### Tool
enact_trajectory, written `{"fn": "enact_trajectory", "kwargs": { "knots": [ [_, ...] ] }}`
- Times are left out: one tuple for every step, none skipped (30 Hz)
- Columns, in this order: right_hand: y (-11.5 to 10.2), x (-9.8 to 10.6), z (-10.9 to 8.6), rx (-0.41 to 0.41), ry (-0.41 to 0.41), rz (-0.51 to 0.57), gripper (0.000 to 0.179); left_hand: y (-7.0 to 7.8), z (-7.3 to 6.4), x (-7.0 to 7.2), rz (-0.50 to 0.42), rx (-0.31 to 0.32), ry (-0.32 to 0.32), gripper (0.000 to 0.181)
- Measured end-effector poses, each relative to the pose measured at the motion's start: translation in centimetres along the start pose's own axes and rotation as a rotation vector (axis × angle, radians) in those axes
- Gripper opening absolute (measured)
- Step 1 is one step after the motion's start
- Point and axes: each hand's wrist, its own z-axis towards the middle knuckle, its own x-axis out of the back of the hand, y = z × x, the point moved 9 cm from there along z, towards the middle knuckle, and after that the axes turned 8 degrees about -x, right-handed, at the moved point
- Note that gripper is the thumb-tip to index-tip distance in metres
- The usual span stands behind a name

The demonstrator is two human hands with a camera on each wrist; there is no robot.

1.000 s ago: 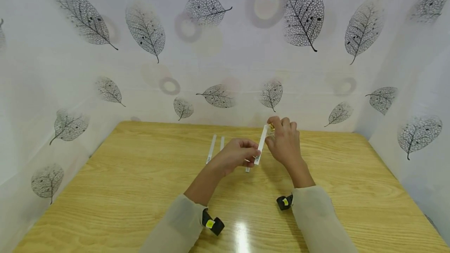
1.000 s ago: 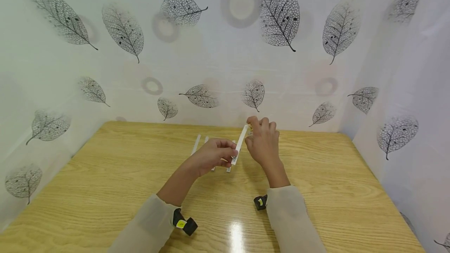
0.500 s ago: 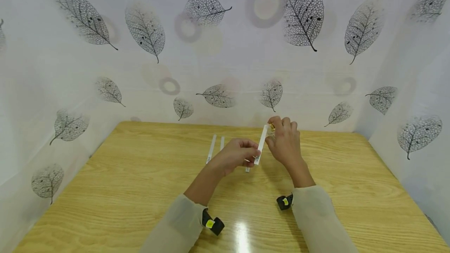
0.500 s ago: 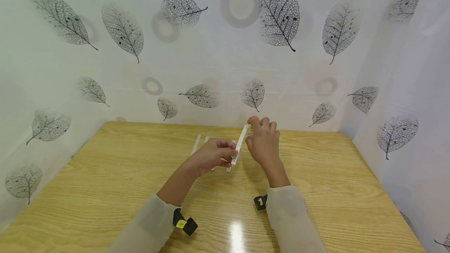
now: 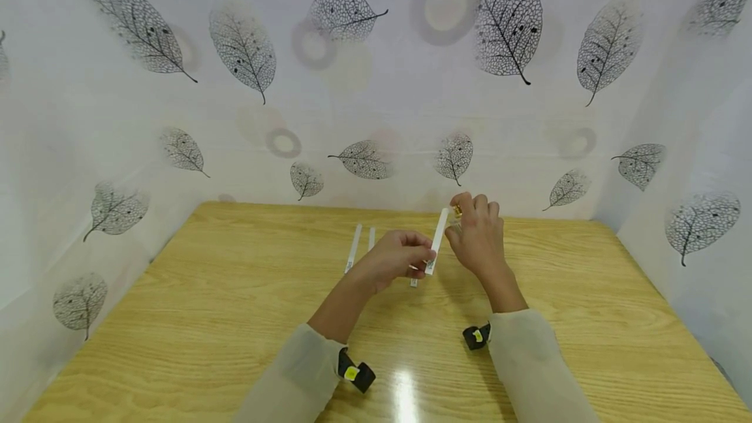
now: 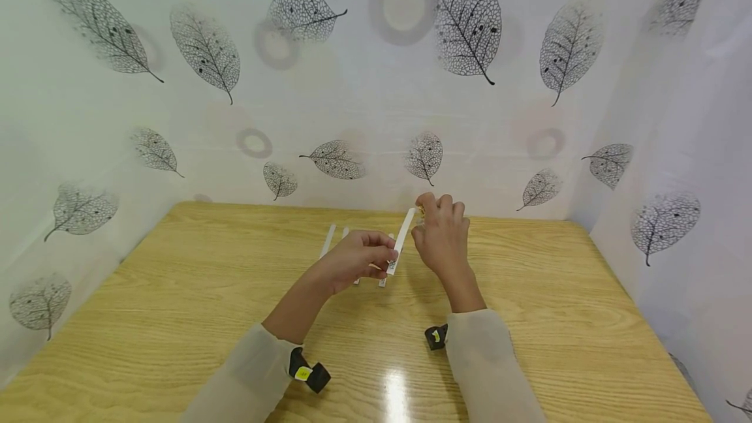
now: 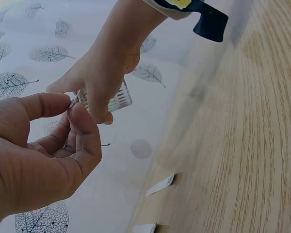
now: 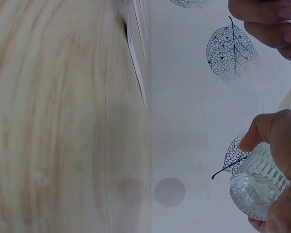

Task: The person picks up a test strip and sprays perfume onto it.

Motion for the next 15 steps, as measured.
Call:
{"fn": "enact_trajectory", "kwargs": {
  "knots": [
    [-0.01, 0.01, 0.0, 0.0, 0.0, 0.001, 0.047, -0.01, 0.0, 0.0, -0.002, 0.001, 0.0, 0.013],
    [-0.03, 0.02, -0.01, 0.0, -0.001, 0.002, 0.047, -0.01, -0.01, -0.01, -0.004, 0.001, 0.0, 0.013],
    [-0.02, 0.03, -0.01, 0.0, -0.002, 0.002, 0.047, -0.01, 0.0, -0.01, -0.005, 0.001, 0.0, 0.012],
    [-0.02, 0.05, 0.0, 0.0, -0.001, 0.005, 0.047, -0.01, 0.01, -0.01, -0.005, 0.001, 0.001, 0.012],
    [-0.01, 0.05, 0.0, 0.001, -0.001, 0.005, 0.048, 0.0, 0.0, -0.02, -0.005, 0.001, 0.001, 0.013],
    [0.0, 0.05, 0.01, 0.002, -0.002, 0.006, 0.048, 0.0, 0.0, -0.02, -0.005, 0.001, 0.001, 0.013],
    [-0.02, 0.08, 0.03, 0.005, -0.001, 0.007, 0.049, 0.02, 0.01, -0.01, -0.005, 0.0, 0.002, 0.013],
    [-0.03, 0.1, 0.03, 0.008, 0.001, 0.007, 0.05, 0.04, 0.01, 0.0, -0.003, 0.0, 0.002, 0.013],
    [-0.04, 0.11, 0.04, 0.011, 0.003, 0.007, 0.05, 0.05, 0.0, 0.0, -0.004, 0.0, 0.002, 0.013],
    [-0.07, 0.13, 0.04, 0.012, 0.004, 0.008, 0.051, 0.07, 0.0, 0.0, -0.003, -0.002, 0.002, 0.013],
    [-0.08, 0.12, 0.03, 0.014, 0.003, 0.007, 0.051, 0.1, -0.01, 0.0, -0.006, -0.003, 0.001, 0.013],
    [-0.09, 0.12, 0.02, 0.016, 0.002, 0.007, 0.051, 0.14, -0.04, -0.01, -0.008, -0.004, 0.0, 0.013],
    [-0.11, 0.13, 0.02, 0.016, 0.001, 0.009, 0.052, 0.16, -0.04, 0.0, -0.01, -0.007, -0.001, 0.013],
    [-0.1, 0.11, 0.01, 0.015, 0.0, 0.01, 0.052, 0.2, -0.05, 0.02, -0.011, -0.009, -0.002, 0.012],
    [-0.1, 0.09, 0.02, 0.013, -0.003, 0.012, 0.052, 0.25, -0.07, 0.04, -0.013, -0.012, -0.004, 0.012]
  ]
}}
